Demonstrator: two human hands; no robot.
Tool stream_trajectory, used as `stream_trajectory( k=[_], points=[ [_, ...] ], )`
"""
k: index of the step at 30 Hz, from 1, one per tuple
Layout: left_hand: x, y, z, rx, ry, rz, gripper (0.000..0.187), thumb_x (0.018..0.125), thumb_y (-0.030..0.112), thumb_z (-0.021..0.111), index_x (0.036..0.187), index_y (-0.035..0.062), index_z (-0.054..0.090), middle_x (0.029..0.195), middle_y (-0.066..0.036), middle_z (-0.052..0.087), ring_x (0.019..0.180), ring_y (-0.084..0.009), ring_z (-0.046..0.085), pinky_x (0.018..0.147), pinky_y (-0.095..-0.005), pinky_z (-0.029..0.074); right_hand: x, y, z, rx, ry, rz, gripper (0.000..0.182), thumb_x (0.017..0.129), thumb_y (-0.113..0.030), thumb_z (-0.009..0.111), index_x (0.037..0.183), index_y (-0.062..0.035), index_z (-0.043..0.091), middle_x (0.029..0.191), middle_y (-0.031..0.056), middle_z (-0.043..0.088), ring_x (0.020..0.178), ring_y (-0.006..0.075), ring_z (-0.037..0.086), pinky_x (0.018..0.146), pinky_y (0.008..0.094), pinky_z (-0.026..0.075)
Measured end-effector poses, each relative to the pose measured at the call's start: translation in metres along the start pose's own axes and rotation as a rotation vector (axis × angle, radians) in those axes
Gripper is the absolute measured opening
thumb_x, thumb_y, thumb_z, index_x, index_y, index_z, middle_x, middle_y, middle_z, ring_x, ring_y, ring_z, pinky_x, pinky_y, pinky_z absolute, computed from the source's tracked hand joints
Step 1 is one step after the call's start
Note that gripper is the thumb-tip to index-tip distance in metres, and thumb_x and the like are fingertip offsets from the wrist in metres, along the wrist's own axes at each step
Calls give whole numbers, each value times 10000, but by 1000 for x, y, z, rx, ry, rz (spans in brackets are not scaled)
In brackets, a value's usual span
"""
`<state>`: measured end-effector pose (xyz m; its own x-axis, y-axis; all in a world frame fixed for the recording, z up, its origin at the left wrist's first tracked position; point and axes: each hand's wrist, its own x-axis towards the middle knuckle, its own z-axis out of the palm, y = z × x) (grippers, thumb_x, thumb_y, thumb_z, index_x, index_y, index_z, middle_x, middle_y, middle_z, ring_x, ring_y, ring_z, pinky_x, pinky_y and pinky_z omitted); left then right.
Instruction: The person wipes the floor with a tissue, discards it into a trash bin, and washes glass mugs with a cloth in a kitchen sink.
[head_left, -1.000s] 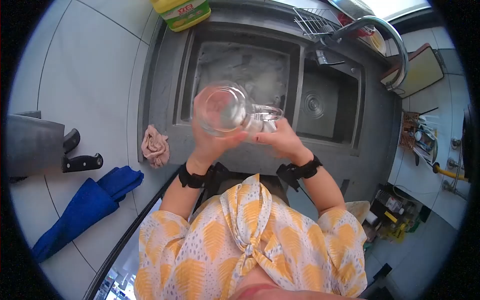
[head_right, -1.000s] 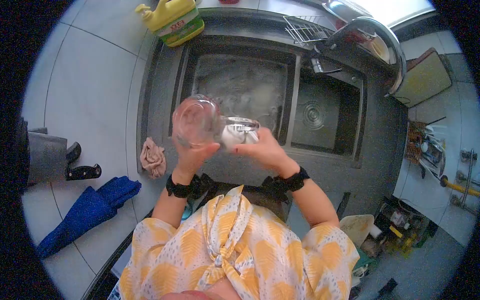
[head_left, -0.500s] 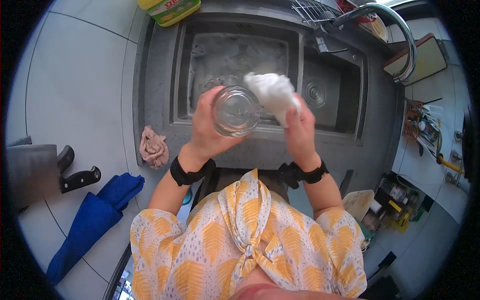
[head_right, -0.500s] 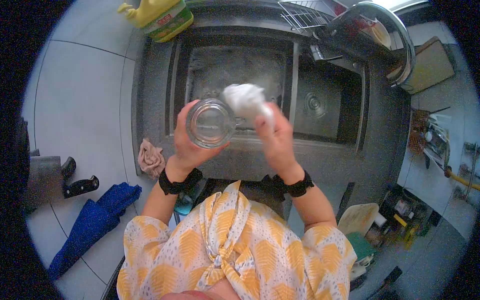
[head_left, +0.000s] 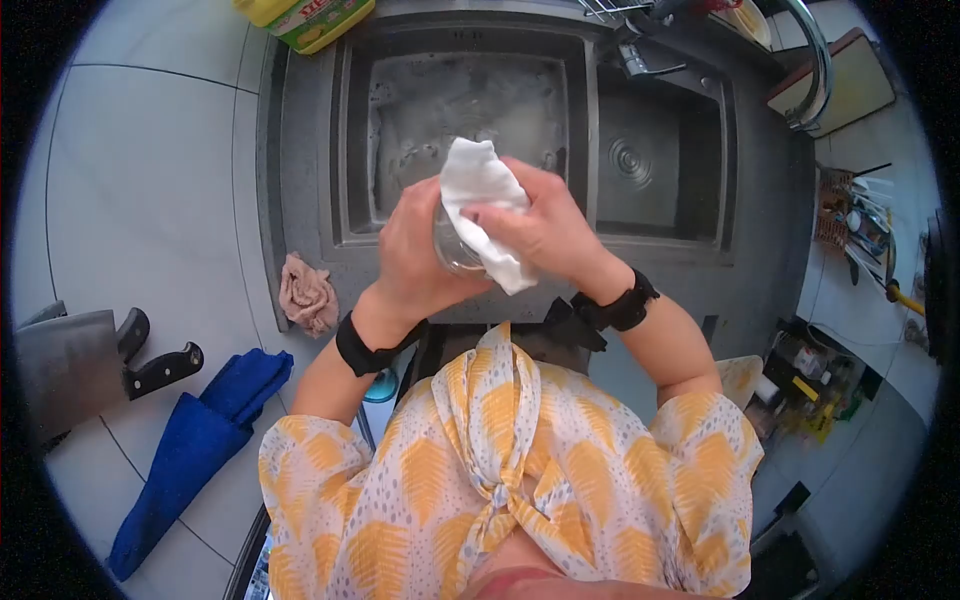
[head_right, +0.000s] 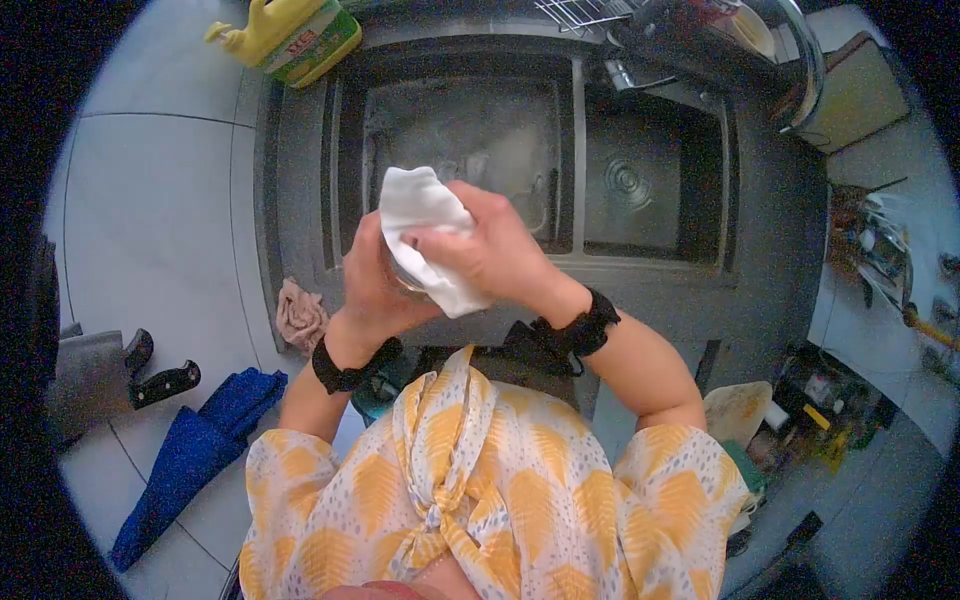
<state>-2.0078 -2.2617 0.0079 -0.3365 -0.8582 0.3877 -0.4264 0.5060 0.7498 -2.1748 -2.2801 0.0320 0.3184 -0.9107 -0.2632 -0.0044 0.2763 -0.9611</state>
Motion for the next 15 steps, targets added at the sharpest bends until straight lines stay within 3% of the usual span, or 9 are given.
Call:
stream_trajectory(
  k=[1, 3, 8, 11, 13, 15],
  points=[
    [2, 2, 0, 27, 41, 32, 843, 446, 234, 836, 1140, -4, 421, 1036, -174, 534, 916, -341, 555, 773, -382, 469, 0, -1, -1, 6, 3, 1, 320, 753, -148, 677, 1027, -19, 576, 875, 31, 632, 779, 93, 572, 688, 252, 474],
    [6, 4, -1, 72, 119, 100, 839, 430, 216, 830, 1134, -4, 428, 1035, -171, 536, 901, -343, 562, 761, -378, 475, 0, -1, -5, 313, -25, 23, 310, 770, -122, 652, 1050, -15, 574, 917, 34, 628, 810, 93, 573, 710, 251, 475],
    [8, 12, -8, -7, -5, 14, 828, 413, 189, 815, 1128, 7, 440, 1032, -162, 539, 903, -324, 567, 759, -368, 476, -5, 1, -28, 439, -228, 24, 350, 772, -104, 640, 1096, -17, 539, 937, 37, 619, 845, 97, 571, 731, 253, 472],
    [2, 11, 0, -30, -69, -43, 813, 413, 181, 813, 1118, 11, 446, 1028, -154, 541, 897, -313, 570, 750, -364, 478, -6, 7, -31, 306, -250, 34, 373, 759, -126, 660, 1089, -14, 528, 925, 41, 619, 844, 95, 567, 723, 254, 475],
    [-2, 9, 9, -8, -95, -45, 804, 416, 177, 813, 1113, 11, 448, 1027, -150, 542, 892, -309, 571, 745, -363, 478, -1, 0, -27, -109, -177, -42, 369, 745, -146, 680, 1057, -9, 536, 910, 43, 621, 832, 92, 567, 715, 256, 478],
    [-6, 11, 16, -53, -14, -95, 785, 429, 168, 814, 1106, 13, 449, 1017, -141, 545, 882, -308, 572, 737, -360, 478, 1, -1, -22, -152, -113, -21, 364, 741, -144, 689, 1047, -6, 547, 901, 44, 622, 822, 92, 567, 710, 262, 481]
  ],
)
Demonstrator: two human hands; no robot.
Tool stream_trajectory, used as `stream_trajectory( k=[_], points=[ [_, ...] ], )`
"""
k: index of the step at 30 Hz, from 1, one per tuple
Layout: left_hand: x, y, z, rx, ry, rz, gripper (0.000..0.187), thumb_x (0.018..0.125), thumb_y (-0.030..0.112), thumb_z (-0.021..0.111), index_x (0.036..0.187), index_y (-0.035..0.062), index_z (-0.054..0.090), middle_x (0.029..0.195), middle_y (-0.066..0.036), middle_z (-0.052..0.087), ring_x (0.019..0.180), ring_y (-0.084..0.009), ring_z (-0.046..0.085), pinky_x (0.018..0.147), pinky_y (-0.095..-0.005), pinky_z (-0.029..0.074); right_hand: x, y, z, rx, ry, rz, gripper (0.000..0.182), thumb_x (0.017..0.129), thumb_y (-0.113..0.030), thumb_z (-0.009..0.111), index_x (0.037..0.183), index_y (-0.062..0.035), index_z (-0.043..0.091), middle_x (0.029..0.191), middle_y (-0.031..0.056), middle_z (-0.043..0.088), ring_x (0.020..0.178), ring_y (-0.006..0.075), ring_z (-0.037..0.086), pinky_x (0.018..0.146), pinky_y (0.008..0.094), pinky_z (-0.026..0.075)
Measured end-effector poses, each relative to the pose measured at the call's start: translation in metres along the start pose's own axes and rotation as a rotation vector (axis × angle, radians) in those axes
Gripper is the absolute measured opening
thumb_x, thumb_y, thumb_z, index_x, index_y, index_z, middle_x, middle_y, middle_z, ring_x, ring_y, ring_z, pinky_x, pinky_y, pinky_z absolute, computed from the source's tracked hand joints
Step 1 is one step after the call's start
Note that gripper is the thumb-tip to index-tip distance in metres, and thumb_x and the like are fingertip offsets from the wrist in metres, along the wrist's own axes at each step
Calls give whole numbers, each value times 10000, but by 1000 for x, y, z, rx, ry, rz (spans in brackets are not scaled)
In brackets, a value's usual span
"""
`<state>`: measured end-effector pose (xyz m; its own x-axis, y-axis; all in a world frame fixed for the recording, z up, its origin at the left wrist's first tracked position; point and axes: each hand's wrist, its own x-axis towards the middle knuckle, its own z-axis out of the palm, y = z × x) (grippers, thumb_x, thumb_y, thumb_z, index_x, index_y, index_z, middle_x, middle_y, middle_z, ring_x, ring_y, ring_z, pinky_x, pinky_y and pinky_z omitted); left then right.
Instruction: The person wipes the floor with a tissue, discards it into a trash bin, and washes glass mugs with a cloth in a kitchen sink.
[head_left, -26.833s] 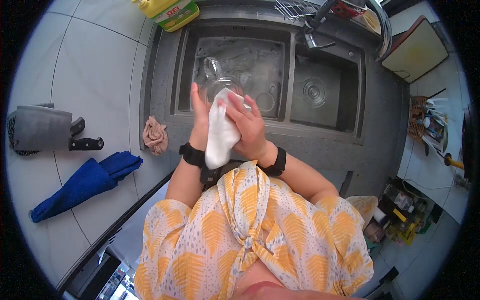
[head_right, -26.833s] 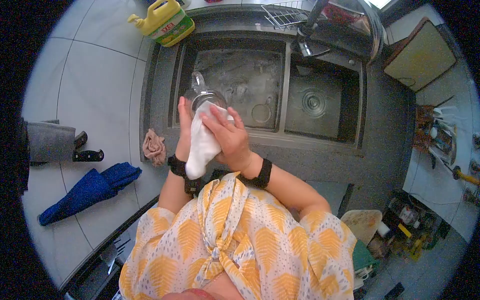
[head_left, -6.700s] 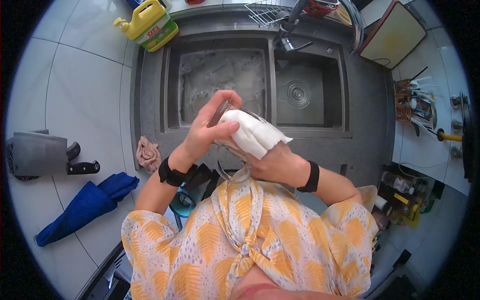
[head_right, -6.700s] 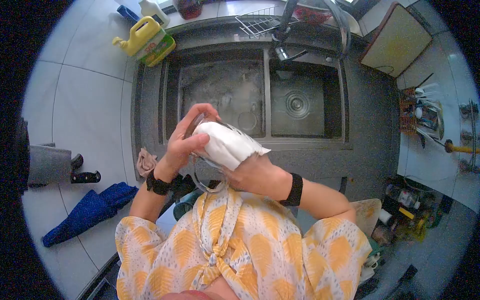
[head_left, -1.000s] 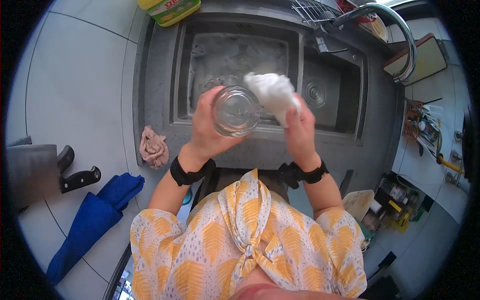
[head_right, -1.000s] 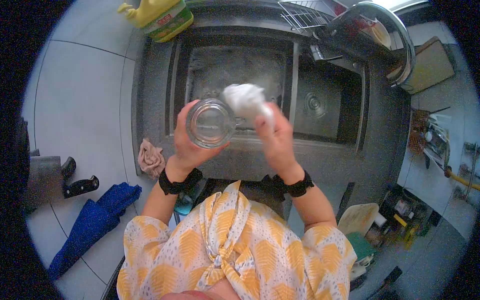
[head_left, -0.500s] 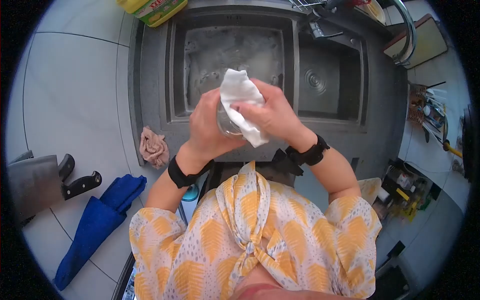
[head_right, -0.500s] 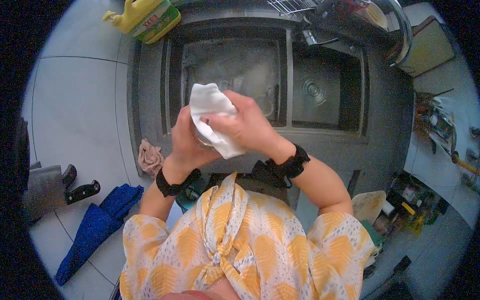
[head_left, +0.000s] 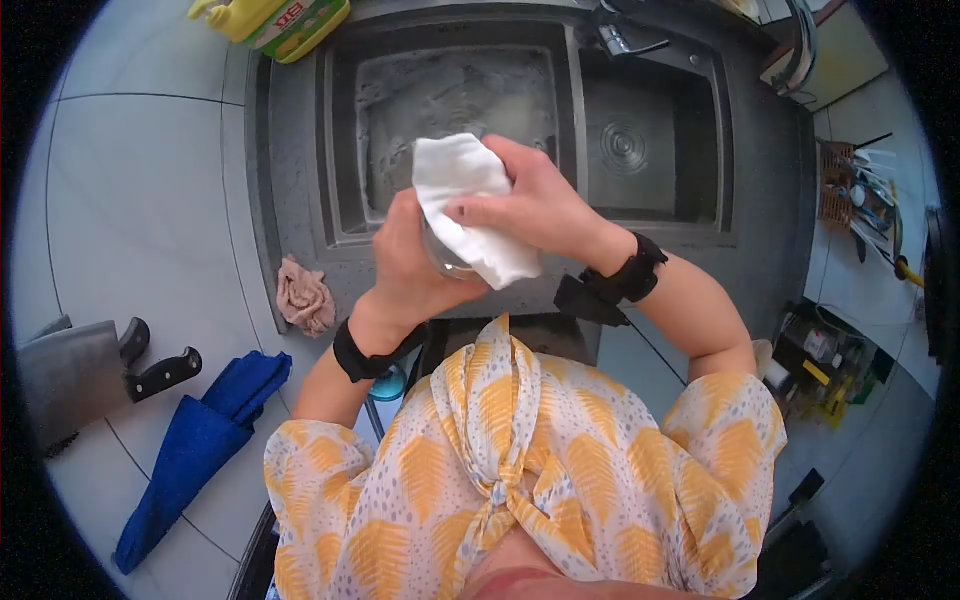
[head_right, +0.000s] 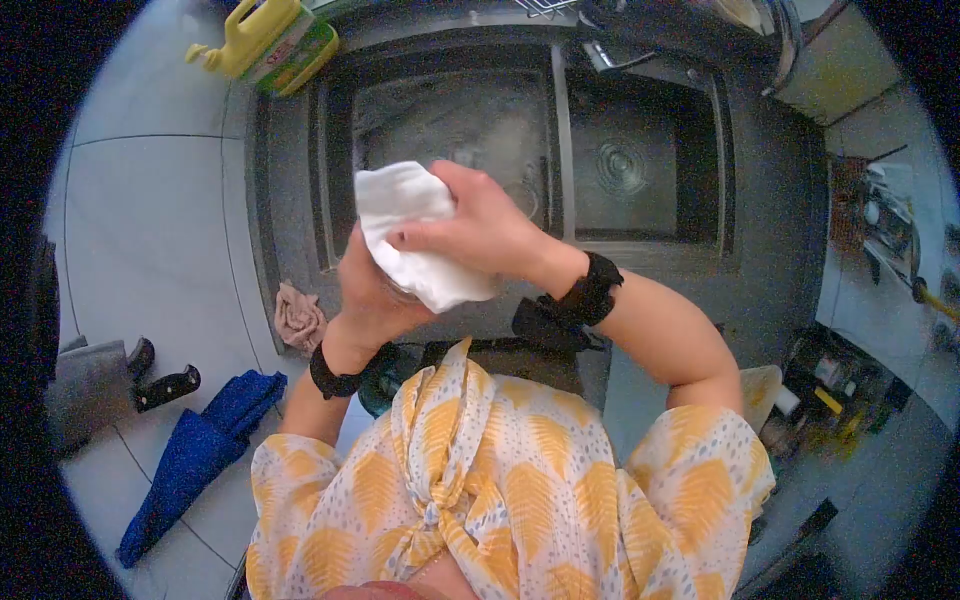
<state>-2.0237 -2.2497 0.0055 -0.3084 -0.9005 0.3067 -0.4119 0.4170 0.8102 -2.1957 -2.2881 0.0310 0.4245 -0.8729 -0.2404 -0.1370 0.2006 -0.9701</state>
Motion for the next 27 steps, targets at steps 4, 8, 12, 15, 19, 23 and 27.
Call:
stream_trajectory(
  k=[4, 8, 12, 15, 19, 23, 27],
  points=[
    [14, 16, -11, 33, -3, -3, 801, 432, 170, 819, 1126, 18, 450, 1021, -141, 542, 895, -302, 573, 753, -345, 476, -5, 4, -9, 379, 25, 34, 384, 756, -117, 671, 1093, -6, 525, 928, 45, 616, 846, 97, 564, 740, 272, 476],
    [6, 8, -9, -137, -156, -115, 817, 431, 179, 823, 1140, 20, 450, 1027, -135, 547, 916, -288, 574, 766, -352, 473, -14, 9, -17, 306, -250, 25, 491, 721, -155, 700, 1126, -12, 462, 975, 68, 598, 909, 107, 546, 777, 282, 465],
    [2, 8, -5, -144, -211, -47, 841, 424, 207, 836, 1144, 15, 447, 1028, -137, 550, 931, -298, 565, 756, -357, 472, -18, -6, -18, -11, -284, -4, 492, 697, -147, 712, 1107, -43, 461, 970, 34, 565, 906, 109, 538, 788, 275, 454],
    [9, 10, -5, 75, -106, 150, 852, 416, 218, 841, 1138, 6, 442, 1031, -146, 547, 931, -311, 558, 748, -362, 471, -21, 3, -10, 89, -168, -56, 459, 701, -133, 702, 1090, -38, 475, 964, 36, 571, 895, 108, 542, 766, 274, 460],
    [3, 9, -4, 59, -103, 57, 854, 407, 211, 840, 1131, -1, 440, 1027, -153, 544, 921, -315, 557, 749, -366, 470, -22, 5, 5, 160, -19, -50, 424, 719, -123, 681, 1086, -39, 487, 966, 40, 577, 894, 108, 547, 755, 275, 467],
    [14, 21, -10, 151, -48, 100, 846, 398, 196, 836, 1121, 0, 441, 1009, -152, 540, 917, -314, 557, 757, -365, 467, -24, 6, 7, 474, 28, 82, 418, 728, -164, 687, 1074, -37, 489, 965, 35, 589, 874, 108, 555, 768, 283, 470],
    [11, 18, -13, -34, -148, 15, 833, 402, 157, 819, 1126, 14, 434, 1008, -146, 537, 917, -314, 557, 762, -357, 461, -29, 7, -5, 409, -232, 13, 443, 740, -162, 666, 1108, -38, 452, 976, 40, 577, 882, 112, 547, 777, 281, 462]
  ],
)
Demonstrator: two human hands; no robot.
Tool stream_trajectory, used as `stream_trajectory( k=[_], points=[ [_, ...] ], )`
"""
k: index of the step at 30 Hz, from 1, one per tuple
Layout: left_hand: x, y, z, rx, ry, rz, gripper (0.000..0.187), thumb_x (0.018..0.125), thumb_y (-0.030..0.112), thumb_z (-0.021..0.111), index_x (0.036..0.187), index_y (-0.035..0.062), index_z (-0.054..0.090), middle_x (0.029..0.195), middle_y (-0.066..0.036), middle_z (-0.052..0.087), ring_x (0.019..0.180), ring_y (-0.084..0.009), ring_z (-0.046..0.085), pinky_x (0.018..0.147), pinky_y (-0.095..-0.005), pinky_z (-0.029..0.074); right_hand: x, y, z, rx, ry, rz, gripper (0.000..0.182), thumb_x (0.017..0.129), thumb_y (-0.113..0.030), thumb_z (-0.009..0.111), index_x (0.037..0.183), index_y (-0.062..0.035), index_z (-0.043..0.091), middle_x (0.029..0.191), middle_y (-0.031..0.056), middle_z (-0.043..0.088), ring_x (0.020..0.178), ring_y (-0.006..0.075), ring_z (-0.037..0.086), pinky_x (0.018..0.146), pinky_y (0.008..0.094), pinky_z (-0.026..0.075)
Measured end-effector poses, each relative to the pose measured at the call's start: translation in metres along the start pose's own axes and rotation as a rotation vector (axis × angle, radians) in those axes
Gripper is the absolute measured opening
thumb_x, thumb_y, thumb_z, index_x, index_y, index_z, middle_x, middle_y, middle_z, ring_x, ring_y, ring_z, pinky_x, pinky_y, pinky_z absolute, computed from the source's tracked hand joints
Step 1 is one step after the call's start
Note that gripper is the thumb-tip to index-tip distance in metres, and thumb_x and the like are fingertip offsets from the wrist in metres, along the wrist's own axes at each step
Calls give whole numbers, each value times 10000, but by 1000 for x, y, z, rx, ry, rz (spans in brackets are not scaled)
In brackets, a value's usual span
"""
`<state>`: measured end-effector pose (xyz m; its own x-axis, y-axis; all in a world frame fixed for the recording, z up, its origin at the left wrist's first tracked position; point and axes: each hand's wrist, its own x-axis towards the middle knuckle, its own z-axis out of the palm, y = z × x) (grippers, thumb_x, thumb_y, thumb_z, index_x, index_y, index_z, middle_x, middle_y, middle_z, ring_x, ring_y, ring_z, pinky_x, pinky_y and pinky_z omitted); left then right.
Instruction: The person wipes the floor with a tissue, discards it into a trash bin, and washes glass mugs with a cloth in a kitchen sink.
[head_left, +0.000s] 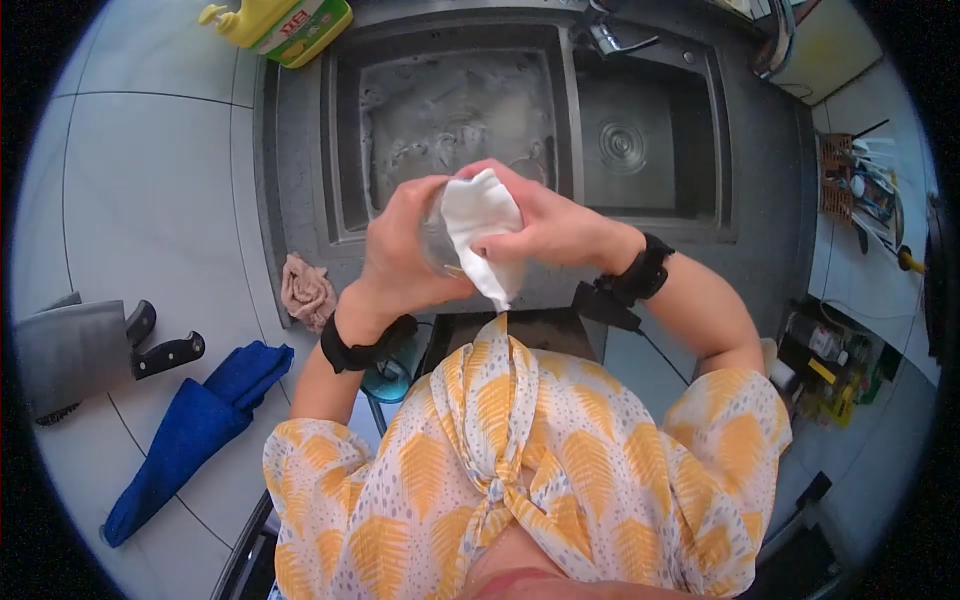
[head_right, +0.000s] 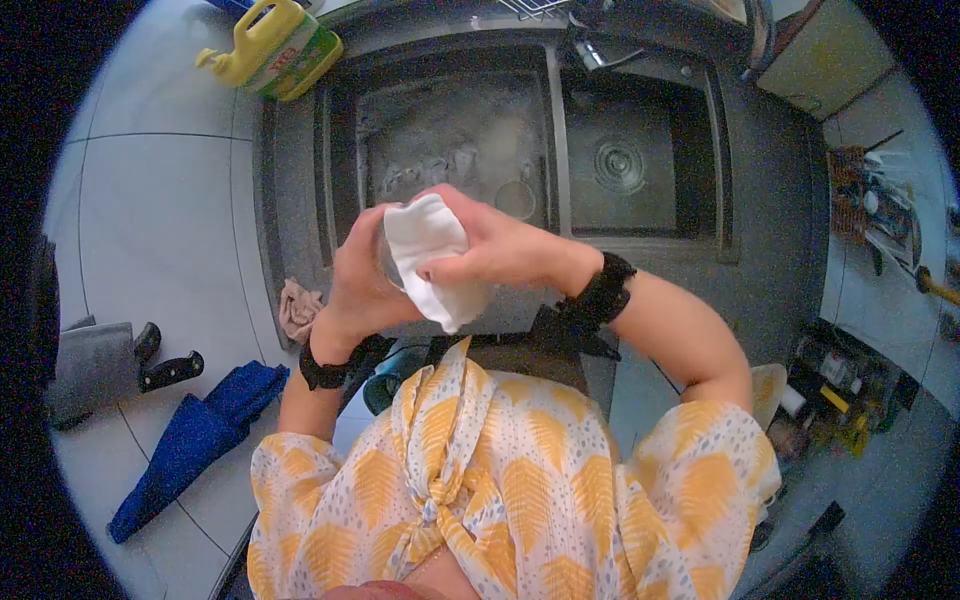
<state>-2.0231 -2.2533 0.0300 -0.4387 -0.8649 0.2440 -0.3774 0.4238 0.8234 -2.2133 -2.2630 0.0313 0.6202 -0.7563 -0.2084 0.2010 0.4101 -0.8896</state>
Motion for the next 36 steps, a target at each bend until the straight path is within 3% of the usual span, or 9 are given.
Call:
stream_trajectory(
  k=[4, 7, 13, 15, 16, 22, 26, 28, 36],
  points=[
    [-8, -6, 3, -117, -123, -81, 822, 412, 141, 805, 1133, 23, 429, 1014, -146, 534, 921, -310, 557, 766, -354, 459, 0, 6, -1, -190, -2, -6, 431, 732, -145, 652, 1099, -45, 451, 959, 41, 574, 884, 113, 542, 775, 275, 457],
    [-10, -3, 3, -68, -123, -75, 812, 418, 144, 803, 1129, 20, 431, 1019, -146, 532, 921, -309, 557, 766, -357, 459, 3, 8, 13, -175, 169, 28, 407, 719, -132, 646, 1072, -34, 468, 950, 43, 574, 872, 108, 540, 769, 269, 454],
    [-4, 5, 10, 168, 88, -67, 842, 427, 166, 818, 1149, 9, 416, 1042, -156, 527, 949, -318, 540, 789, -369, 455, 20, 15, 8, 47, 489, -114, 228, 794, -90, 544, 1011, -19, 536, 888, 35, 589, 801, 96, 569, 685, 251, 475],
    [-3, 5, 3, 219, 132, 141, 951, 444, 192, 849, 1227, 15, 340, 1086, -156, 519, 980, -283, 549, 837, -346, 453, 29, 15, -6, 469, 668, 35, 155, 802, -50, 517, 948, -10, 552, 818, 53, 603, 719, 130, 587, 639, 281, 486],
    [-7, 1, 2, 178, 133, 164, 958, 477, 203, 850, 1246, 7, 315, 1111, -144, 507, 992, -273, 543, 850, -347, 450, 28, 14, -9, 432, 677, 36, 144, 812, -41, 503, 944, -10, 551, 809, 63, 603, 689, 159, 598, 612, 294, 493],
    [-19, 3, 7, 50, 143, 45, 934, 523, 209, 844, 1247, -18, 300, 1139, -137, 491, 1025, -231, 529, 879, -339, 439, 4, 16, -28, 385, 656, -26, 137, 805, -61, 556, 934, -14, 556, 813, 63, 605, 689, 163, 601, 613, 299, 497],
    [-18, 3, 11, 48, 129, 52, 935, 526, 210, 842, 1249, -19, 296, 1145, -143, 485, 1026, -232, 529, 879, -336, 438, 1, 21, -38, 360, 744, -47, 205, 791, -97, 623, 971, -17, 563, 865, 51, 618, 755, 164, 613, 671, 299, 500],
    [-14, 7, 13, 19, 178, 53, 900, 494, 168, 843, 1207, -17, 326, 1021, -145, 547, 914, -269, 573, 819, -341, 451, 0, 21, -41, 391, 756, -36, 219, 790, -100, 628, 982, -18, 565, 889, 51, 621, 782, 167, 613, 701, 304, 498],
    [-16, -1, 15, -20, 162, -34, 900, 482, 167, 845, 1205, -12, 340, 1034, -139, 546, 940, -252, 567, 821, -335, 451, 3, 6, -35, 523, 736, -8, 243, 791, -106, 634, 1012, -31, 565, 953, 66, 624, 844, 178, 614, 759, 314, 492]
  ],
)
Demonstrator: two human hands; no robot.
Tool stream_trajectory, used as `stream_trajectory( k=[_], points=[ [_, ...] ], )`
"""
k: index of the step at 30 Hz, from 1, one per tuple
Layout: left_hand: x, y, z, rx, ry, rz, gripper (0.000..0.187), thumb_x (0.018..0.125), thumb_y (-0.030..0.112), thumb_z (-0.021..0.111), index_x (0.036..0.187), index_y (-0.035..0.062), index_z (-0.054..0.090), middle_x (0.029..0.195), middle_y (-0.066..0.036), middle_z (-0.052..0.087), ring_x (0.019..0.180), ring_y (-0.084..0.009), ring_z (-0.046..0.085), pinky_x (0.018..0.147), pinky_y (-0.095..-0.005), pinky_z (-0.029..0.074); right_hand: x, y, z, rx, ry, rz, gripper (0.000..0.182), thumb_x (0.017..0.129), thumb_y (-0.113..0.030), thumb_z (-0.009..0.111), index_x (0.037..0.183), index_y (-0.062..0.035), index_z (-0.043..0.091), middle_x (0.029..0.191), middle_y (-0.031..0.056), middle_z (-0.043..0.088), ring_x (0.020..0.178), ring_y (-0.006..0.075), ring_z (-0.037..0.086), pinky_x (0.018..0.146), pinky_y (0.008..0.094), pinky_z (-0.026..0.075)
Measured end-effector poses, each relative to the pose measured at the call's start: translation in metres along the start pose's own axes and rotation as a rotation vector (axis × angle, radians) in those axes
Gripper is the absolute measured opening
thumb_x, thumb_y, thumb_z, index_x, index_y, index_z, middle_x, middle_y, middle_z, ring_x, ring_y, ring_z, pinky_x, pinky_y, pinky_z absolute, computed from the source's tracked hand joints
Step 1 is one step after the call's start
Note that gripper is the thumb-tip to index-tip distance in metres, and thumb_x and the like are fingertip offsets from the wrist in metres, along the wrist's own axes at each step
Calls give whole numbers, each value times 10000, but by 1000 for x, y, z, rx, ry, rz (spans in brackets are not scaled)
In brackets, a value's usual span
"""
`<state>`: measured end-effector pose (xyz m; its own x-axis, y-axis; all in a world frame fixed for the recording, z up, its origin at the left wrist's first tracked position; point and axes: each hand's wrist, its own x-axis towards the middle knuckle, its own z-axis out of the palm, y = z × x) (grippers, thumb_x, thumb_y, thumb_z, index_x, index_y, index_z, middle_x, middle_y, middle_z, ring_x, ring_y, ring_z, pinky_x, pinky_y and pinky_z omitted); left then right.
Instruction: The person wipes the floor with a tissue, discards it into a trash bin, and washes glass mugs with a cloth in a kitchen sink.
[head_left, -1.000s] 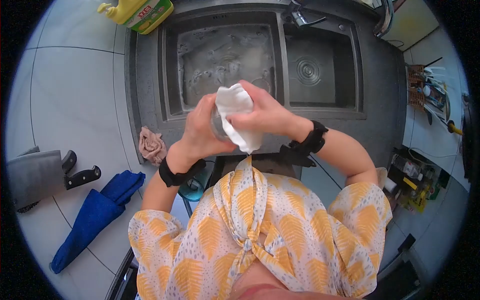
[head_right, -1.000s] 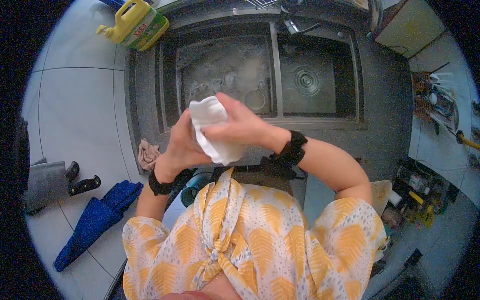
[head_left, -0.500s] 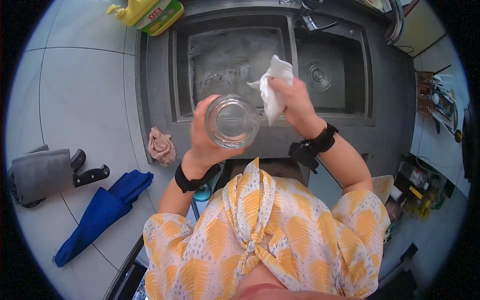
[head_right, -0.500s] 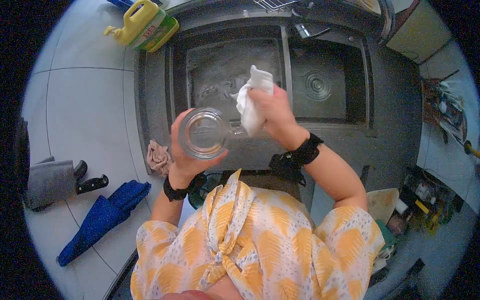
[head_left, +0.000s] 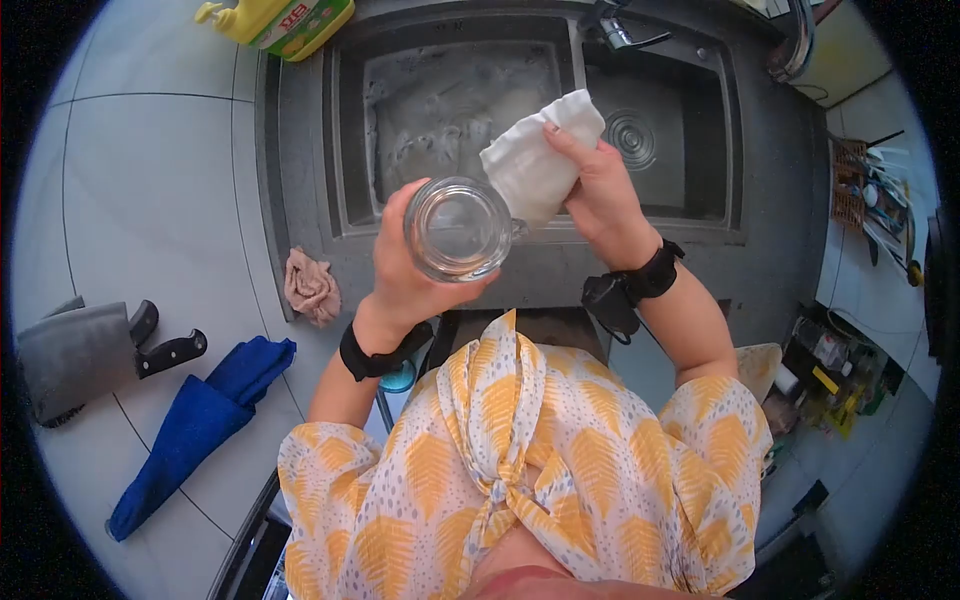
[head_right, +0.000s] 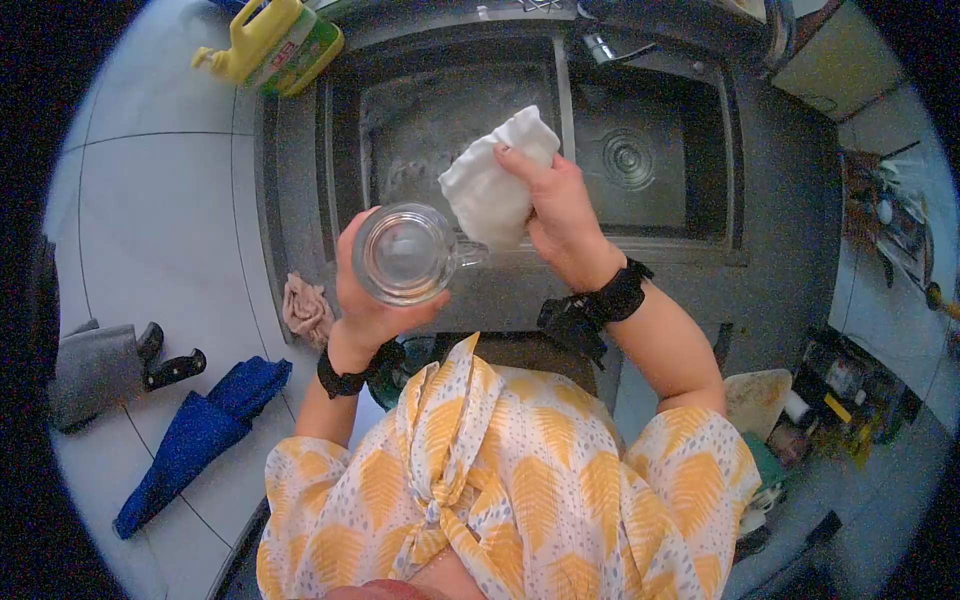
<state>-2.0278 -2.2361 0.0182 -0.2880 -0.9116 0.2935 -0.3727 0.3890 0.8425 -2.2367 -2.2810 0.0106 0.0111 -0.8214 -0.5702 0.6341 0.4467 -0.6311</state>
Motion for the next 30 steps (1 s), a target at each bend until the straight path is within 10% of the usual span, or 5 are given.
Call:
stream_trajectory(
  k=[6, 8, 12, 25, 30],
  points=[
    [1, -3, 3, -101, -49, -99, 894, 512, 171, 834, 1225, -6, 326, 1095, -134, 516, 1000, -235, 537, 857, -330, 435, -22, 5, 30, -145, -330, -62, 232, 790, -124, 615, 1010, -57, 582, 1057, 64, 579, 996, 204, 551, 855, 331, 440],
    [4, -2, 2, -104, 2, -89, 873, 480, 190, 842, 1190, -8, 375, 1052, -145, 543, 950, -253, 565, 815, -330, 452, -18, 18, 34, -898, -602, -1069, 264, 692, -106, 664, 949, -94, 602, 1043, 85, 579, 990, 257, 541, 802, 343, 465],
    [9, -2, -6, 70, 41, 19, 862, 450, 207, 843, 1161, -8, 406, 1015, -156, 545, 912, -284, 571, 777, -348, 467, -25, 5, 35, -1252, -628, -1239, 361, 646, -185, 689, 979, -92, 587, 1032, 121, 531, 937, 319, 524, 747, 371, 475],
    [26, -15, 1, 431, 109, 229, 813, 449, 257, 827, 1109, -14, 437, 990, -175, 539, 888, -342, 560, 752, -385, 475, -29, 22, 36, -1053, -447, -939, 252, 675, -124, 658, 901, -45, 581, 816, 126, 494, 751, 293, 529, 621, 363, 448],
    [10, -28, 7, 164, 92, -61, 797, 473, 298, 837, 1096, 1, 439, 1005, -177, 532, 928, -327, 555, 767, -375, 475, -27, 20, 38, -1009, -580, -928, 302, 637, -50, 617, 938, -54, 598, 864, 140, 511, 773, 316, 532, 625, 376, 442]
  ],
)
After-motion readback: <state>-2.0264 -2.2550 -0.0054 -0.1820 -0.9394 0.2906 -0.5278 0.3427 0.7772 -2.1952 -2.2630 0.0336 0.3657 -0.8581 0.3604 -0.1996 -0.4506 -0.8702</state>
